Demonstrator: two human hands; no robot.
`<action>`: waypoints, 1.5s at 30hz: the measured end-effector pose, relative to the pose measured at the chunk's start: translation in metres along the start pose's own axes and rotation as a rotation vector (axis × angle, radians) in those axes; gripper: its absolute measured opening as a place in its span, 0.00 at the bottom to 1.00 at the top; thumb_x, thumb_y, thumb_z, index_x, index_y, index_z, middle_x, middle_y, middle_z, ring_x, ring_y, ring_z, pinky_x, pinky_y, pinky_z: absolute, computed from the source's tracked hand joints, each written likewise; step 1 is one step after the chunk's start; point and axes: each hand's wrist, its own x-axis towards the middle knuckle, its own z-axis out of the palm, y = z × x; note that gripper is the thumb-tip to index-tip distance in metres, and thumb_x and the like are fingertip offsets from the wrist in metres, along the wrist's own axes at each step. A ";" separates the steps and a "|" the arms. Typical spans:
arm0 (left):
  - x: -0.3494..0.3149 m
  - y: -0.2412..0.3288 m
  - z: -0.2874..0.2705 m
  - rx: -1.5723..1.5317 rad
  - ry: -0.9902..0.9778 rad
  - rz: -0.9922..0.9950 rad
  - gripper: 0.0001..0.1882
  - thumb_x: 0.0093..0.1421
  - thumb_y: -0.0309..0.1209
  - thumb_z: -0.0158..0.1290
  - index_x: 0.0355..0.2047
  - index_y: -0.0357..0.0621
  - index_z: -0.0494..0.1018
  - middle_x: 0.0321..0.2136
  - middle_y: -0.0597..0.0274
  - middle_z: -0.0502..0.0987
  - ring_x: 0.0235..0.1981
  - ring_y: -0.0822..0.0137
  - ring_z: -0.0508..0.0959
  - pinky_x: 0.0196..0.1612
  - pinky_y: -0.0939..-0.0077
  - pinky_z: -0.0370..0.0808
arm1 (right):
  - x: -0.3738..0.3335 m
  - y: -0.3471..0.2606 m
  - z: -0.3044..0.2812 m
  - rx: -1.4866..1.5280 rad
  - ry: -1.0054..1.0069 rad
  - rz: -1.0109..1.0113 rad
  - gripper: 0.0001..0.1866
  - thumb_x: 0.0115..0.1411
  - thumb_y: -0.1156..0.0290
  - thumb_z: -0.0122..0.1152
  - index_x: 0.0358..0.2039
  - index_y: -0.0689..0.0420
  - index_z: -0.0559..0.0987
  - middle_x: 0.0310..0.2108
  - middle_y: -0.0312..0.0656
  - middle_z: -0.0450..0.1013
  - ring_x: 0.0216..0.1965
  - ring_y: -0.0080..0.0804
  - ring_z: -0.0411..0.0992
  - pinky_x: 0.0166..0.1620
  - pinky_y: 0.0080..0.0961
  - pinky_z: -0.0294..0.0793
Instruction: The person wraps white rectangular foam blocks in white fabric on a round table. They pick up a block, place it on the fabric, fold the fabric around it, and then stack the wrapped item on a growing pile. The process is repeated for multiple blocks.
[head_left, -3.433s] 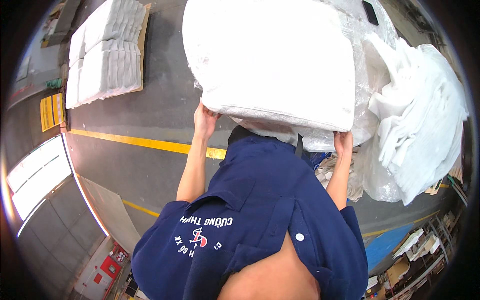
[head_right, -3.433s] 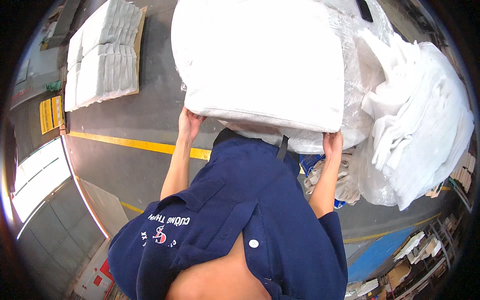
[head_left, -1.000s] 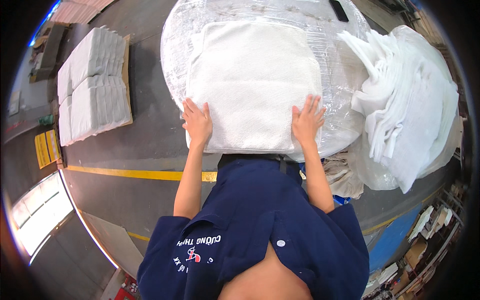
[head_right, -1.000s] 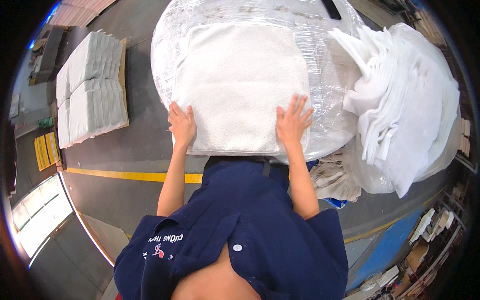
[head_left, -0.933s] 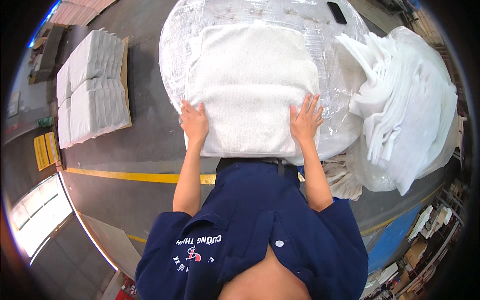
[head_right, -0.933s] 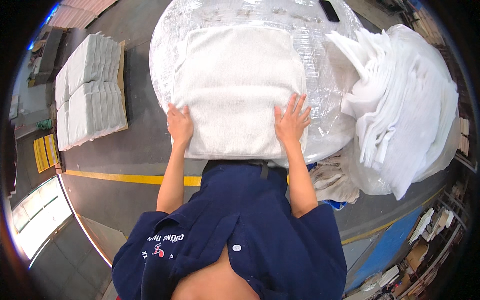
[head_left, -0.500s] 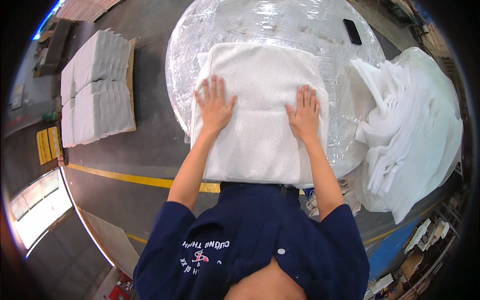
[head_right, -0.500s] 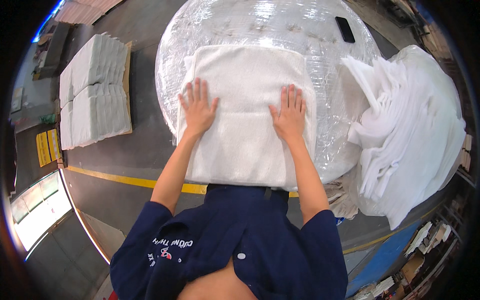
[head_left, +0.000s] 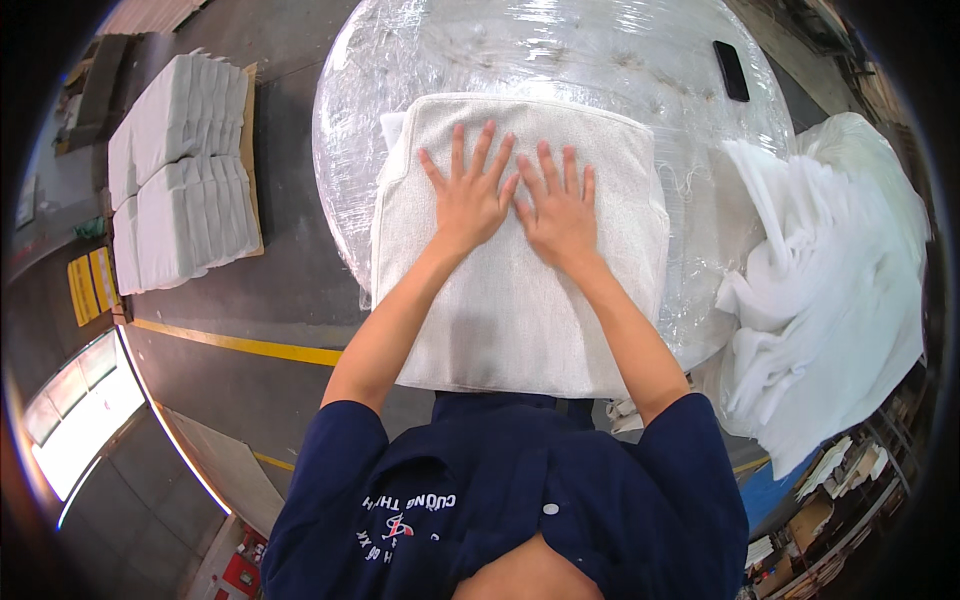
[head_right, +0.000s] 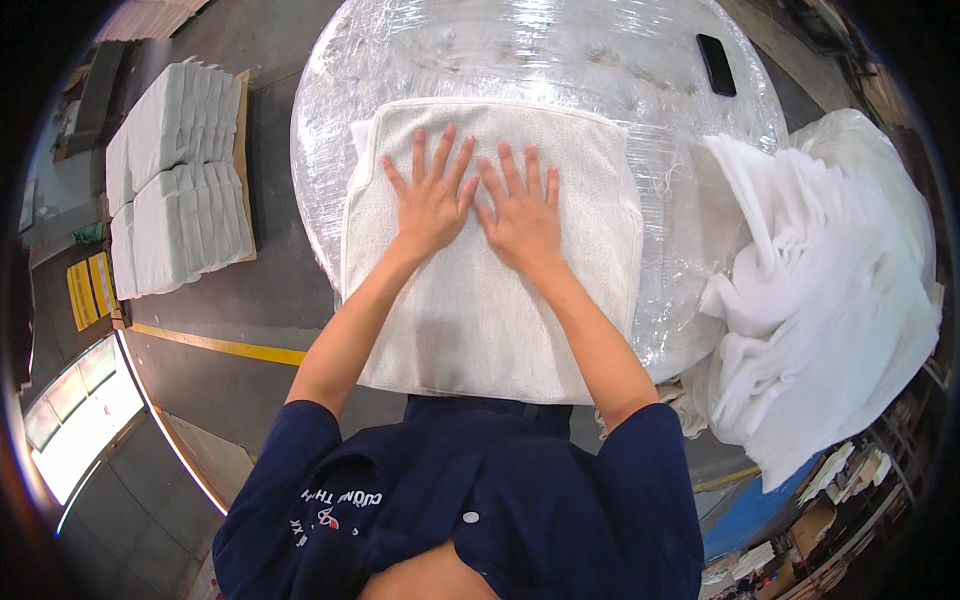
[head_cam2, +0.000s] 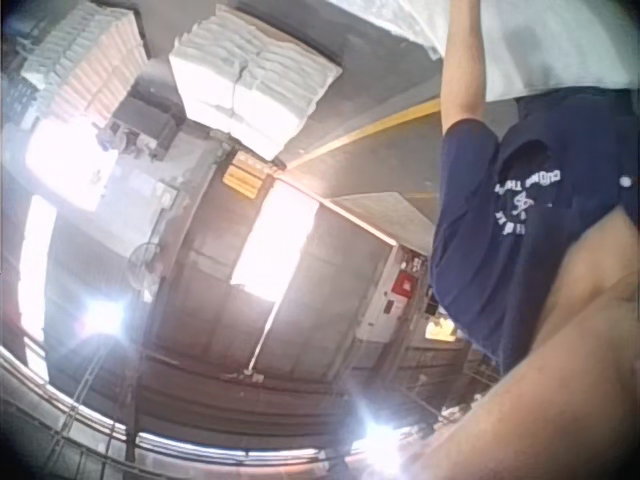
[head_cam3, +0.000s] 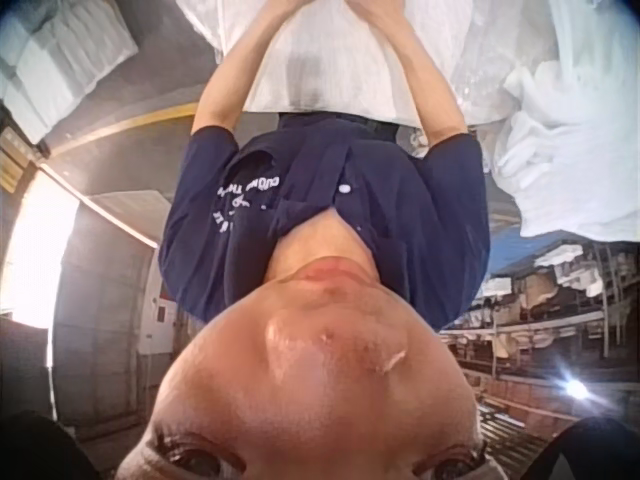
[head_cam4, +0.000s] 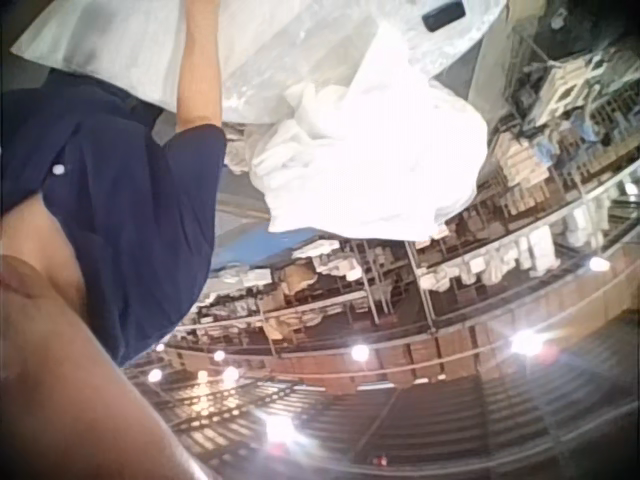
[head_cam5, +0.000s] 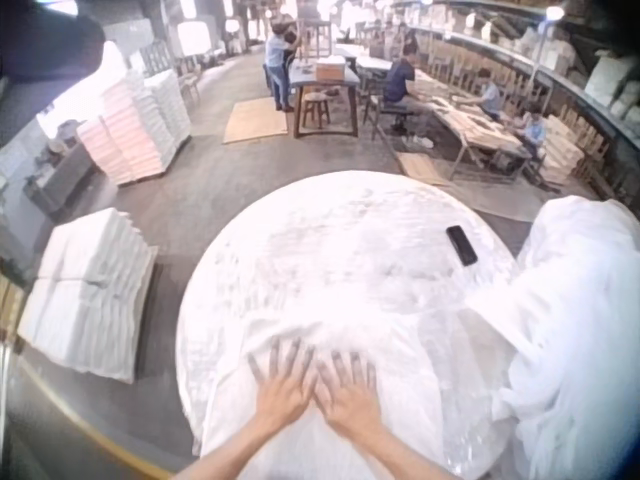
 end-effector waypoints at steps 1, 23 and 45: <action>0.006 -0.003 0.000 0.000 0.010 0.005 0.30 0.70 0.53 0.33 0.70 0.68 0.51 0.73 0.71 0.44 0.73 0.55 0.39 0.63 0.24 0.23 | 0.005 0.009 0.003 0.006 0.031 0.030 0.30 0.68 0.52 0.45 0.69 0.42 0.59 0.72 0.39 0.48 0.73 0.51 0.42 0.70 0.57 0.36; 0.089 -0.156 0.001 -1.281 -0.298 -0.625 0.22 0.68 0.44 0.50 0.45 0.35 0.78 0.31 0.62 0.78 0.33 0.67 0.76 0.43 0.71 0.72 | 0.060 0.236 -0.001 0.659 -0.037 0.694 0.18 0.67 0.59 0.55 0.42 0.60 0.83 0.33 0.34 0.78 0.33 0.23 0.73 0.38 0.24 0.72; 0.095 -0.165 0.003 -0.488 -0.057 -0.121 0.13 0.64 0.36 0.49 0.43 0.44 0.78 0.42 0.52 0.78 0.46 0.50 0.77 0.48 0.61 0.73 | 0.066 0.206 0.001 0.291 0.067 0.419 0.12 0.60 0.68 0.56 0.34 0.62 0.83 0.32 0.56 0.79 0.37 0.56 0.77 0.44 0.44 0.75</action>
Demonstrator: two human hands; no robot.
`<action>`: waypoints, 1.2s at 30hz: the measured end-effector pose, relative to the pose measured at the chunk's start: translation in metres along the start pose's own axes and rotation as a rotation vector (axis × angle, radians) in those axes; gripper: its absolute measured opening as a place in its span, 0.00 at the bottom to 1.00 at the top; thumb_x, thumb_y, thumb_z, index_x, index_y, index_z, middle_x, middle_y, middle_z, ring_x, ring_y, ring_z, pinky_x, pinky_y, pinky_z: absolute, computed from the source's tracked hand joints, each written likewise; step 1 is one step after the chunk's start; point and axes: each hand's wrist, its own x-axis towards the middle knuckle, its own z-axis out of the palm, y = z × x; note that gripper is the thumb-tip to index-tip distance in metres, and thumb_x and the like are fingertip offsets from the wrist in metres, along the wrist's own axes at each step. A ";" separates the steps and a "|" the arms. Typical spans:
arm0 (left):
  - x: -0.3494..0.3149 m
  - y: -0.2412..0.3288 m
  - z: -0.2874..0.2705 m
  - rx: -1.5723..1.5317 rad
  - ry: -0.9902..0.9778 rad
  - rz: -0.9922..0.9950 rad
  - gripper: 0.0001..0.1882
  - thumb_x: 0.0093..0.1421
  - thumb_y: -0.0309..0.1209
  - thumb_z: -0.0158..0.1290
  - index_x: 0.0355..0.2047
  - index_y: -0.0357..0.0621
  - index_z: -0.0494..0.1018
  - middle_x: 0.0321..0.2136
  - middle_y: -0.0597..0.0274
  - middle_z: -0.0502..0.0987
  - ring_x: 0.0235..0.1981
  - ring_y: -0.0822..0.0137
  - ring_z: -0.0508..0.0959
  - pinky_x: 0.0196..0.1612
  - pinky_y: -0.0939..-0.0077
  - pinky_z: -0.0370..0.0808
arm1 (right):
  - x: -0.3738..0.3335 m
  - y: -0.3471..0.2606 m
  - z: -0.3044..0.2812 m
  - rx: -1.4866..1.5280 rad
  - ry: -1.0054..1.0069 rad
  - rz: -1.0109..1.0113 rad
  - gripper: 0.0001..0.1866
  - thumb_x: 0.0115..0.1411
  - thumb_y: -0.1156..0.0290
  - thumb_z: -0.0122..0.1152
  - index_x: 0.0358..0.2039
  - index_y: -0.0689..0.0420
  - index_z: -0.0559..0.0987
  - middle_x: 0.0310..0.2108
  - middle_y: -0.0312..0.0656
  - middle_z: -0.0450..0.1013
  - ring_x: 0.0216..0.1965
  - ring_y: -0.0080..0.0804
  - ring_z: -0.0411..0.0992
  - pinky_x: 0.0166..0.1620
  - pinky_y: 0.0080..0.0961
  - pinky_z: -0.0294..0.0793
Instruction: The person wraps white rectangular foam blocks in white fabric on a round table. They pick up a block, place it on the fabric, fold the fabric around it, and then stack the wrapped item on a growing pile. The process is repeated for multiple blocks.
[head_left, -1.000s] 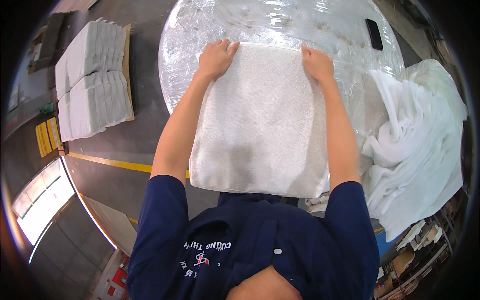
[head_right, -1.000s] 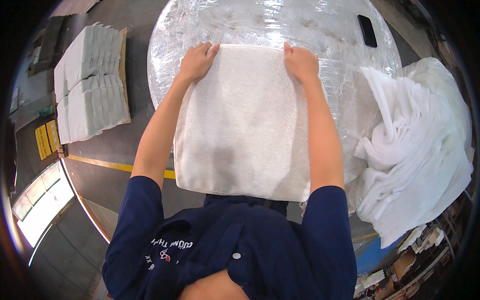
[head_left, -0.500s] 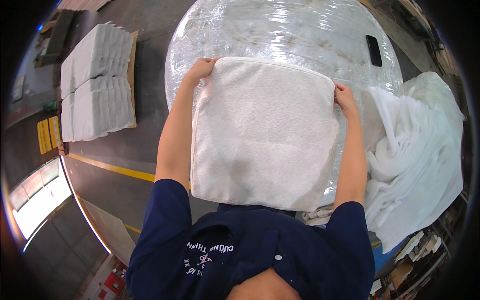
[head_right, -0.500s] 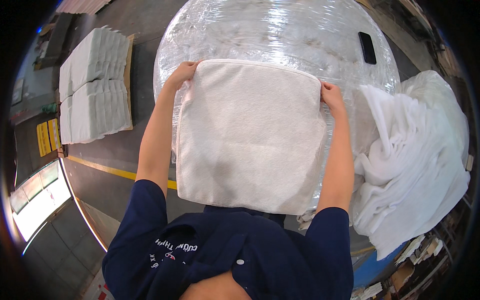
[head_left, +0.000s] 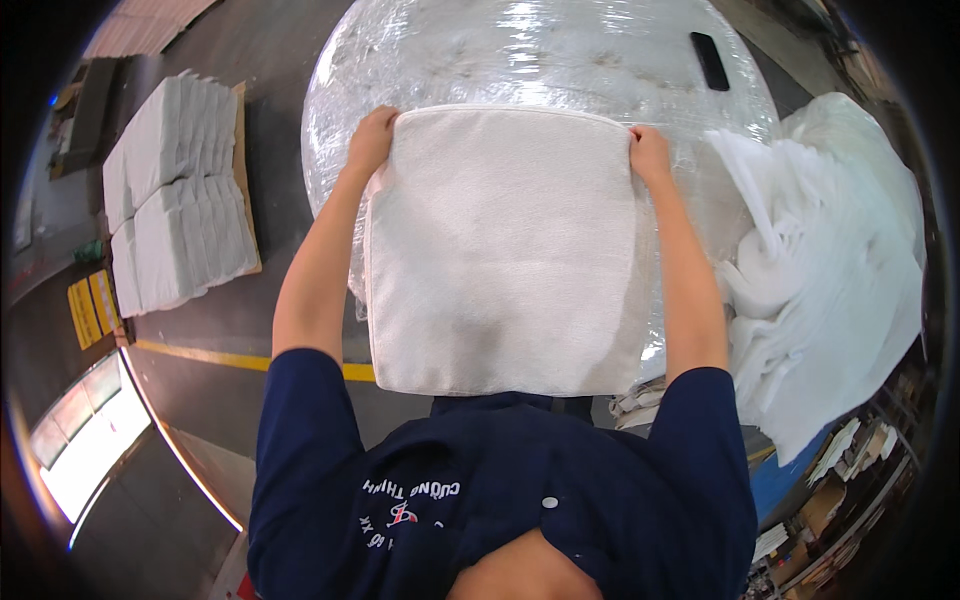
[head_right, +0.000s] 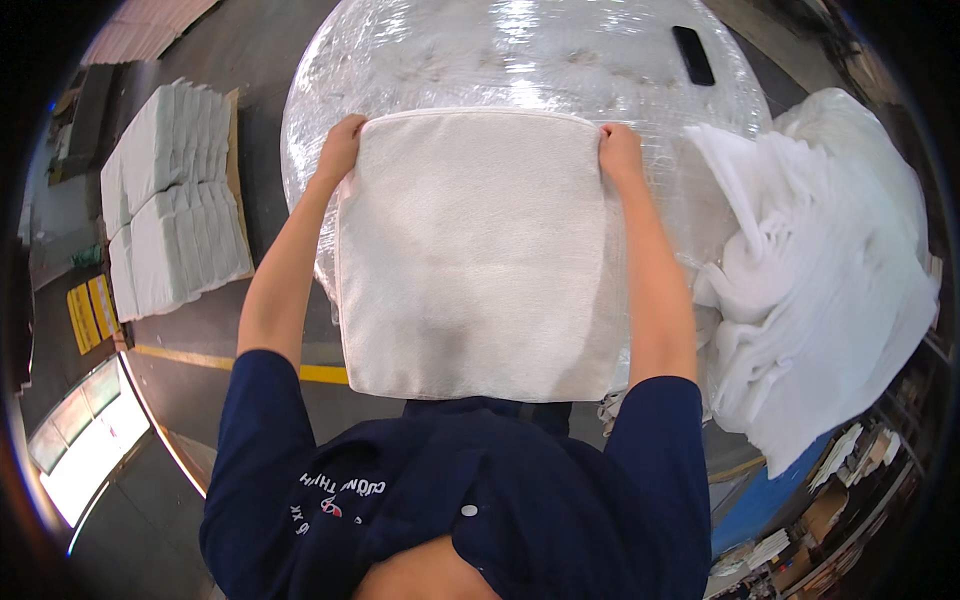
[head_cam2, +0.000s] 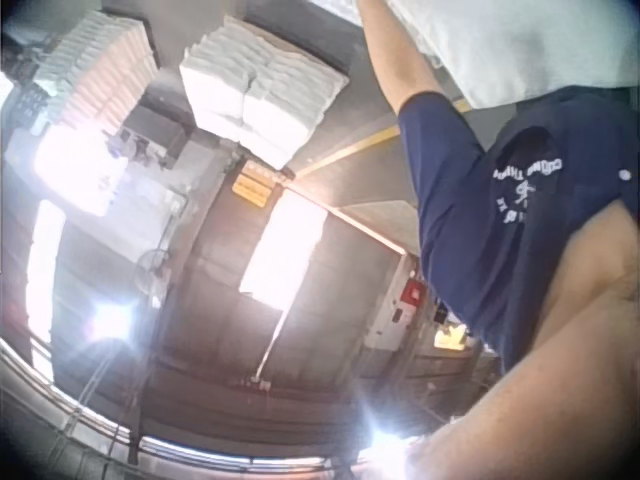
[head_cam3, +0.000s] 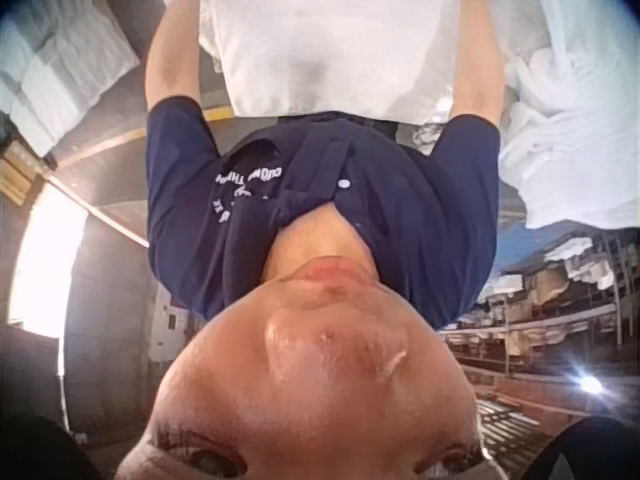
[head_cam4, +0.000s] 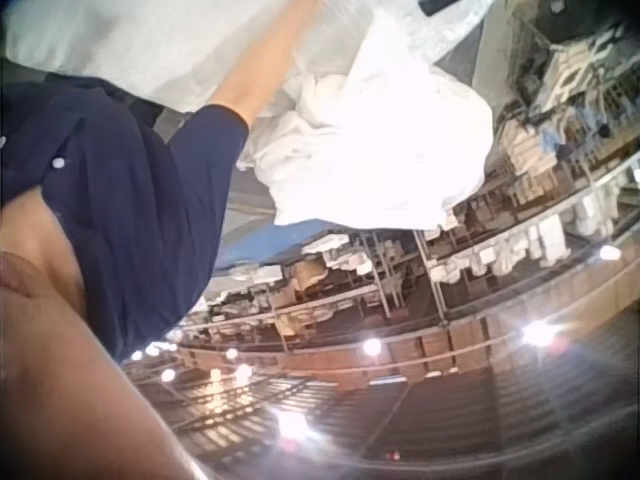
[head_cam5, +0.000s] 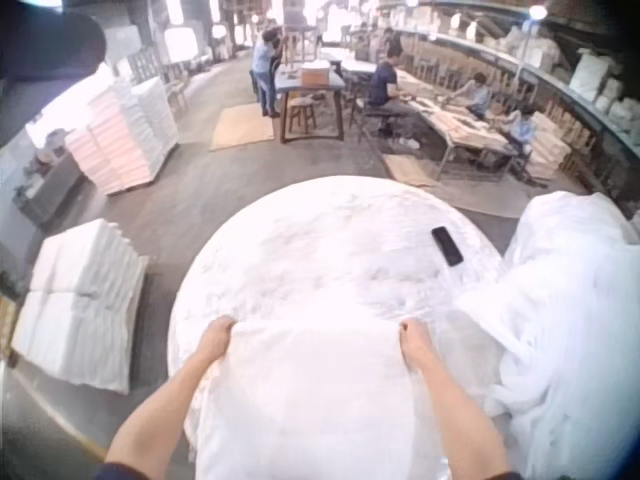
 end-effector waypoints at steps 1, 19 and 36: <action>-0.006 0.004 -0.002 0.149 0.115 -0.005 0.17 0.65 0.38 0.47 0.46 0.41 0.76 0.43 0.48 0.77 0.47 0.47 0.76 0.49 0.59 0.73 | -0.012 -0.005 -0.008 -0.095 0.056 -0.056 0.14 0.62 0.65 0.55 0.35 0.63 0.82 0.34 0.56 0.78 0.39 0.57 0.76 0.45 0.44 0.74; -0.106 0.098 0.016 0.246 -0.130 -0.398 0.53 0.58 0.66 0.48 0.55 0.15 0.63 0.31 0.34 0.79 0.39 0.44 0.82 0.48 0.53 0.75 | -0.116 -0.079 -0.011 -0.240 -0.051 0.284 0.43 0.62 0.34 0.44 0.42 0.71 0.76 0.36 0.63 0.77 0.42 0.59 0.77 0.46 0.46 0.75; -0.101 0.066 0.019 0.230 -0.157 -0.417 0.46 0.62 0.66 0.40 0.50 0.25 0.69 0.44 0.34 0.77 0.47 0.42 0.79 0.50 0.52 0.74 | -0.115 -0.070 -0.003 -0.250 -0.066 0.308 0.46 0.62 0.31 0.40 0.44 0.71 0.78 0.45 0.65 0.75 0.51 0.59 0.74 0.55 0.48 0.70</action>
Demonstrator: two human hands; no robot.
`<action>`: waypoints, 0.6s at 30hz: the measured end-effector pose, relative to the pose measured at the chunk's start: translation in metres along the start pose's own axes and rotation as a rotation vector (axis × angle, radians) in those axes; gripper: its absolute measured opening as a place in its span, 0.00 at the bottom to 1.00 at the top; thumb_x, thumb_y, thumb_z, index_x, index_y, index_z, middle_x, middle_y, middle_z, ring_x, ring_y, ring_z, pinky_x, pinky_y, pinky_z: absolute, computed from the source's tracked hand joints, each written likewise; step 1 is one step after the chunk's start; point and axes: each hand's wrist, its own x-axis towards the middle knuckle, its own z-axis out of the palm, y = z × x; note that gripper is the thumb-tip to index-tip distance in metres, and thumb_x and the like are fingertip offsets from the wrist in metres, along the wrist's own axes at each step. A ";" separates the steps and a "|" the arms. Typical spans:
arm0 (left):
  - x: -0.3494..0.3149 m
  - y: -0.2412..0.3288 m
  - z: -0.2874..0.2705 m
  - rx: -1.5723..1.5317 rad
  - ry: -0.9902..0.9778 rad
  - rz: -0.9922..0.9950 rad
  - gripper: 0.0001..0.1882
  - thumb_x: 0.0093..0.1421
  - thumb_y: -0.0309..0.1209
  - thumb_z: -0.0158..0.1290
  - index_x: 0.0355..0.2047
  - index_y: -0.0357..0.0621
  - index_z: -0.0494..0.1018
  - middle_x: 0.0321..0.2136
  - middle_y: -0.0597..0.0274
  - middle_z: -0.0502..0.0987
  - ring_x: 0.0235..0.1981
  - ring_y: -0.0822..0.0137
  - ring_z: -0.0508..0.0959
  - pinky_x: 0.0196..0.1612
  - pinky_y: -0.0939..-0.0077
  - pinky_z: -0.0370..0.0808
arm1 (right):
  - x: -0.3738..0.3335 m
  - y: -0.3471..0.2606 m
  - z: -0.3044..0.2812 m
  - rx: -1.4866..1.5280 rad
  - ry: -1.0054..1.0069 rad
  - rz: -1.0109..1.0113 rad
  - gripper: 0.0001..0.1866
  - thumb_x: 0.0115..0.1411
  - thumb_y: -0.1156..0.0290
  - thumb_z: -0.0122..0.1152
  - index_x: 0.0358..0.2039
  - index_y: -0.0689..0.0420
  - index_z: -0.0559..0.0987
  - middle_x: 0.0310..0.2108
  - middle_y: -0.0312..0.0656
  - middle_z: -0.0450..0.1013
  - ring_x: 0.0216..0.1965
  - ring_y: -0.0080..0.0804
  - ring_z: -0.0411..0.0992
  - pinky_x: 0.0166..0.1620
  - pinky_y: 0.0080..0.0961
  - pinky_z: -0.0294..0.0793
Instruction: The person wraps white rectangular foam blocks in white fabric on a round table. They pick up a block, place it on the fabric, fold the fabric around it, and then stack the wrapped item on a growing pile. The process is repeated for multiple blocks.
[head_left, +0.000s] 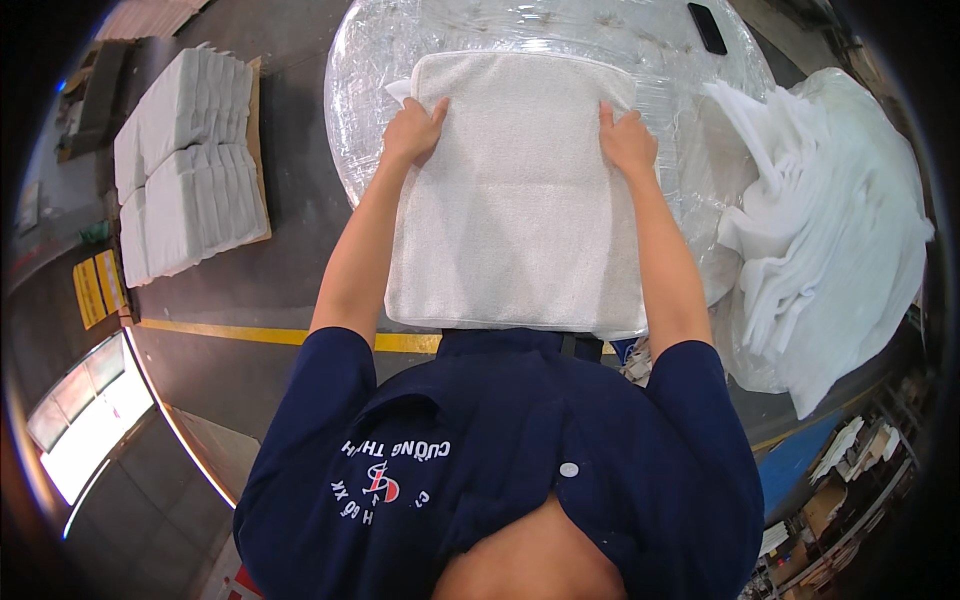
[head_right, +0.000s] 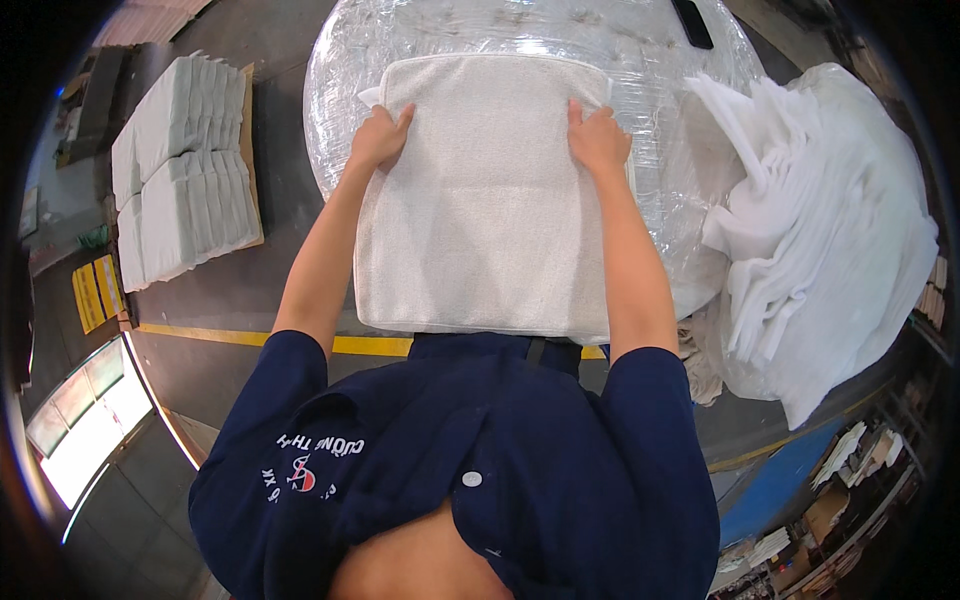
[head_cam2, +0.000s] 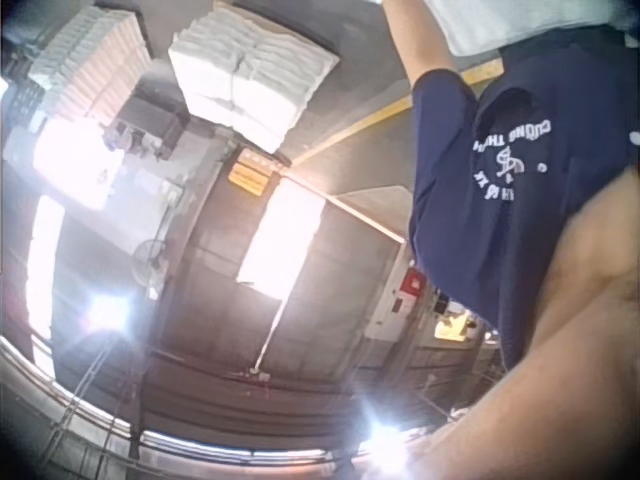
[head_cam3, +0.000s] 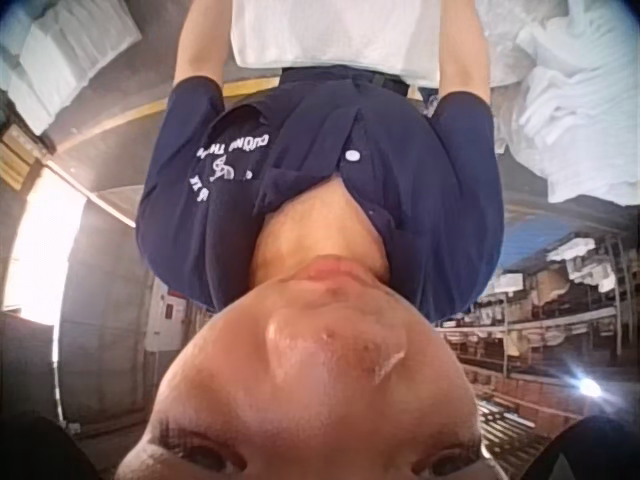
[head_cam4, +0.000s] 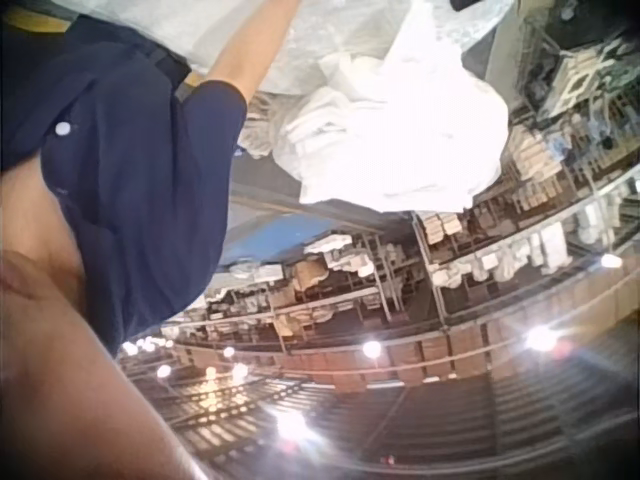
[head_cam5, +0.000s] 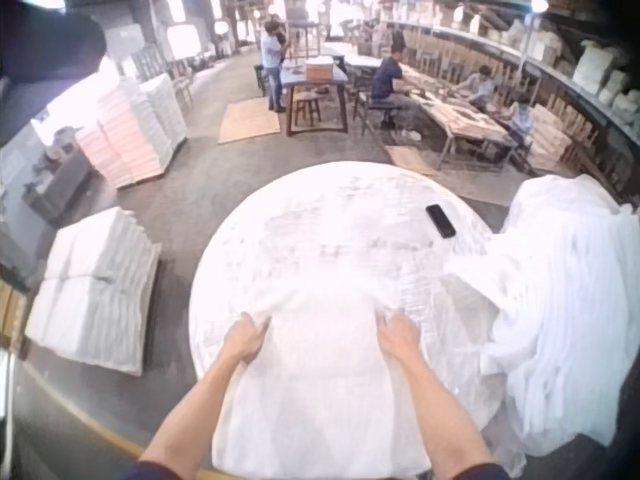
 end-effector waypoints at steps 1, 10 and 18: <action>-0.002 -0.003 -0.002 0.006 -0.006 -0.003 0.46 0.62 0.67 0.40 0.50 0.26 0.68 0.44 0.34 0.78 0.47 0.42 0.79 0.50 0.52 0.75 | -0.003 -0.003 0.003 0.005 0.002 0.006 0.47 0.62 0.31 0.39 0.46 0.71 0.78 0.45 0.66 0.75 0.52 0.59 0.73 0.56 0.48 0.69; -0.010 -0.037 -0.021 -0.232 -0.040 0.010 0.46 0.65 0.61 0.42 0.65 0.29 0.52 0.58 0.31 0.65 0.62 0.37 0.66 0.62 0.48 0.65 | -0.004 0.019 -0.022 0.043 -0.165 -0.123 0.45 0.64 0.34 0.39 0.66 0.61 0.60 0.63 0.63 0.61 0.64 0.59 0.61 0.61 0.58 0.59; -0.244 -0.070 0.051 0.062 0.184 -0.034 0.41 0.66 0.52 0.44 0.70 0.41 0.46 0.69 0.42 0.46 0.65 0.34 0.56 0.55 0.28 0.62 | -0.240 0.026 0.026 -0.114 0.065 -0.593 0.32 0.67 0.47 0.45 0.69 0.41 0.59 0.73 0.46 0.45 0.72 0.53 0.42 0.68 0.56 0.44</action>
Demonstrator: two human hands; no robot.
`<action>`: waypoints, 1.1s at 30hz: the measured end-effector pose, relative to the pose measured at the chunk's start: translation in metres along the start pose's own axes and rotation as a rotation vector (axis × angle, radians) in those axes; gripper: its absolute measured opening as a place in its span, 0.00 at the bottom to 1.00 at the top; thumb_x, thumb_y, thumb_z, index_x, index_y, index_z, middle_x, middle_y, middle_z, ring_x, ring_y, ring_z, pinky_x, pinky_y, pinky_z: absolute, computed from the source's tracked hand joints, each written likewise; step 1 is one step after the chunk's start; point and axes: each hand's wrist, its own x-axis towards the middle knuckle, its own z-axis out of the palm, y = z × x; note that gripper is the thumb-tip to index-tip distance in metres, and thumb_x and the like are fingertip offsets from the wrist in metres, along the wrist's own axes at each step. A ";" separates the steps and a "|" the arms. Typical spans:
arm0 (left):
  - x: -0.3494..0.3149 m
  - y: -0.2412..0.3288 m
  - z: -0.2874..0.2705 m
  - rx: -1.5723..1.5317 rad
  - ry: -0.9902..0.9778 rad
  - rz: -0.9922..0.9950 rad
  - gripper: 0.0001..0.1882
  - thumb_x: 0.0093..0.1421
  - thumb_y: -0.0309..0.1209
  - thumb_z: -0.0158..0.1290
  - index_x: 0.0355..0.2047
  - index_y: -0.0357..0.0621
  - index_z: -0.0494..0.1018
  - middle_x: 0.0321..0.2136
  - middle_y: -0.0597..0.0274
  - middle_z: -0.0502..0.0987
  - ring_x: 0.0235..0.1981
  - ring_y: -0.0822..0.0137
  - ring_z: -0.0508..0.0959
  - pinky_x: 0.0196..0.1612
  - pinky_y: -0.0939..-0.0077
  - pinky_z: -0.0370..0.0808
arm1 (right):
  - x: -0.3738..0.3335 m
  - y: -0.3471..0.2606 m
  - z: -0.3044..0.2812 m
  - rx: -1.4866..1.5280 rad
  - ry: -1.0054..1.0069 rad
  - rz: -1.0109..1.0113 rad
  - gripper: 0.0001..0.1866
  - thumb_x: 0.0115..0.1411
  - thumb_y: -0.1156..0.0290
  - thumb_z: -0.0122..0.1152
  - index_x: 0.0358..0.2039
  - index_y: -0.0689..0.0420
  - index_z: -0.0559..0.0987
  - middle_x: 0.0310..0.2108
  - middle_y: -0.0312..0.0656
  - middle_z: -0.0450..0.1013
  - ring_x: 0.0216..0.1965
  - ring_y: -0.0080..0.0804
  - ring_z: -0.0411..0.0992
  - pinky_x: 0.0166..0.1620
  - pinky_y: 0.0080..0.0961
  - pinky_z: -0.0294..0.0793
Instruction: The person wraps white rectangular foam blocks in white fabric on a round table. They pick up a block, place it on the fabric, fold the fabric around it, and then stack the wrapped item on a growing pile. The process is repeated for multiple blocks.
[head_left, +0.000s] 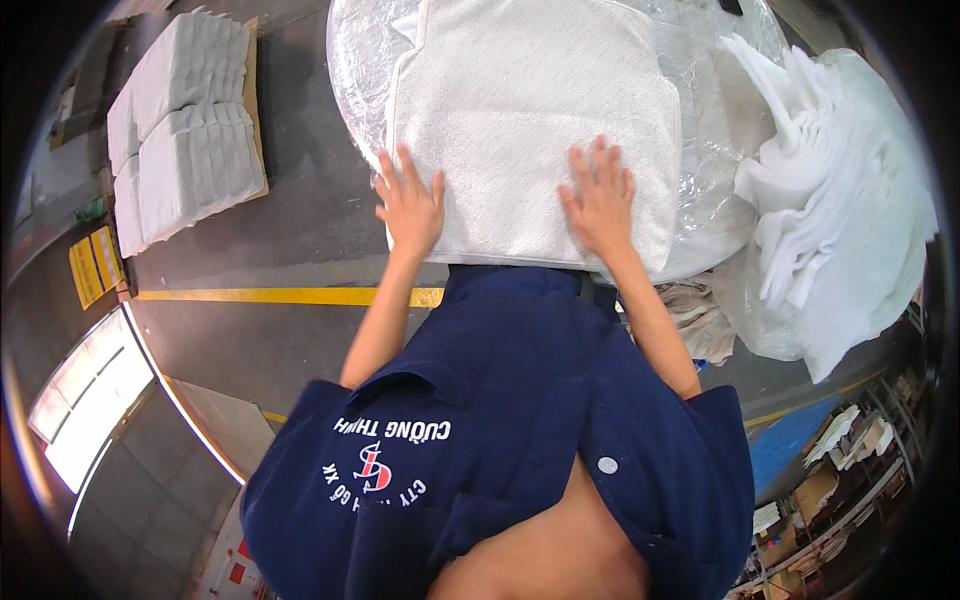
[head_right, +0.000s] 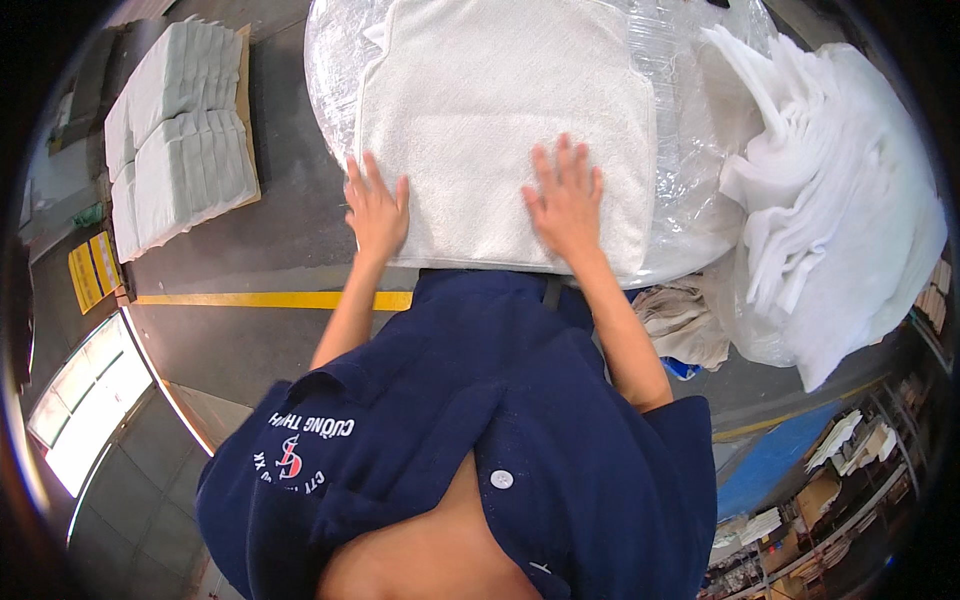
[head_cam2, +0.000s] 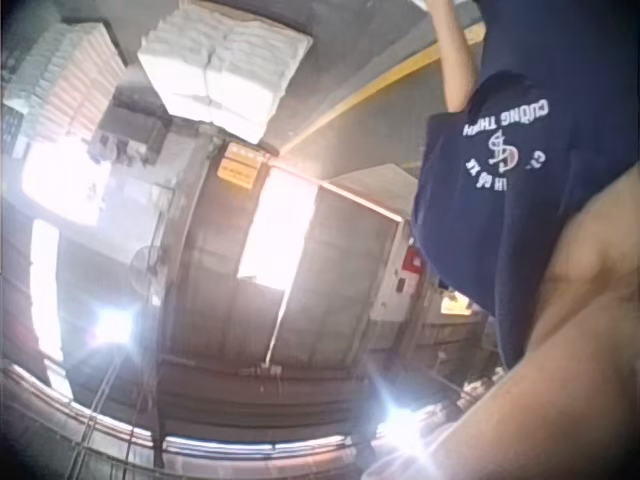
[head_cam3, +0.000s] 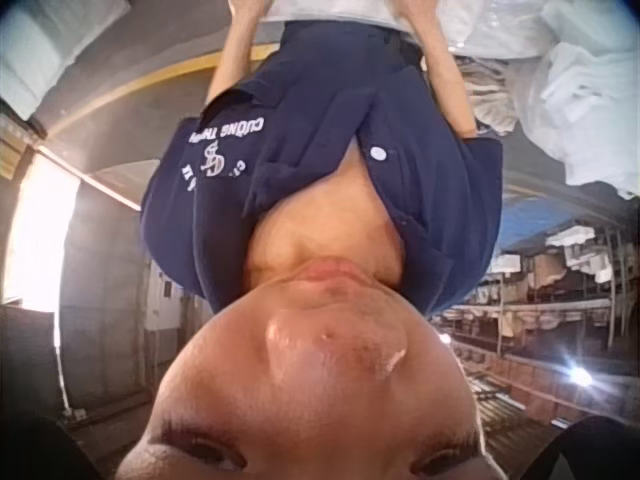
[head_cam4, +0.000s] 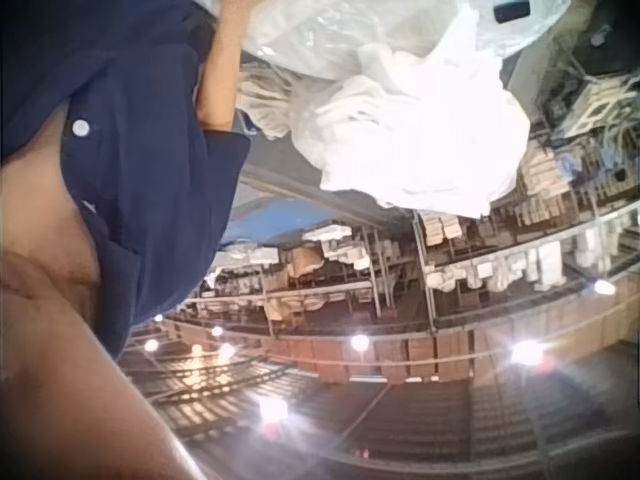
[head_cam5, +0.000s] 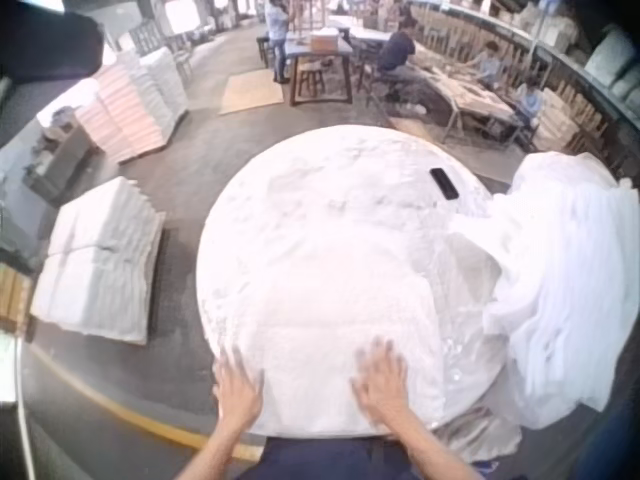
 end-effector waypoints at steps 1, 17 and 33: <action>-0.022 -0.015 0.007 -0.029 0.043 -0.030 0.41 0.67 0.51 0.45 0.70 0.40 0.46 0.69 0.42 0.48 0.64 0.34 0.57 0.55 0.31 0.63 | -0.007 -0.016 0.003 0.034 -0.026 -0.063 0.32 0.67 0.46 0.45 0.69 0.40 0.59 0.73 0.44 0.45 0.73 0.51 0.42 0.69 0.55 0.43; -0.064 -0.073 0.098 -2.046 0.342 -0.509 0.41 0.69 0.60 0.21 0.59 0.37 0.65 0.59 0.53 0.70 0.60 0.54 0.69 0.63 0.59 0.63 | -0.037 -0.122 0.050 -0.004 -0.030 -0.857 0.35 0.58 0.52 0.59 0.66 0.40 0.64 0.71 0.36 0.52 0.71 0.49 0.47 0.67 0.63 0.39; -0.093 -0.080 0.120 -1.741 0.420 -0.847 0.26 0.70 0.52 0.36 0.52 0.44 0.69 0.50 0.58 0.74 0.50 0.59 0.74 0.50 0.57 0.70 | -0.056 -0.100 0.021 0.163 -0.072 -0.873 0.23 0.55 0.67 0.60 0.53 0.52 0.74 0.58 0.38 0.66 0.59 0.41 0.64 0.58 0.46 0.63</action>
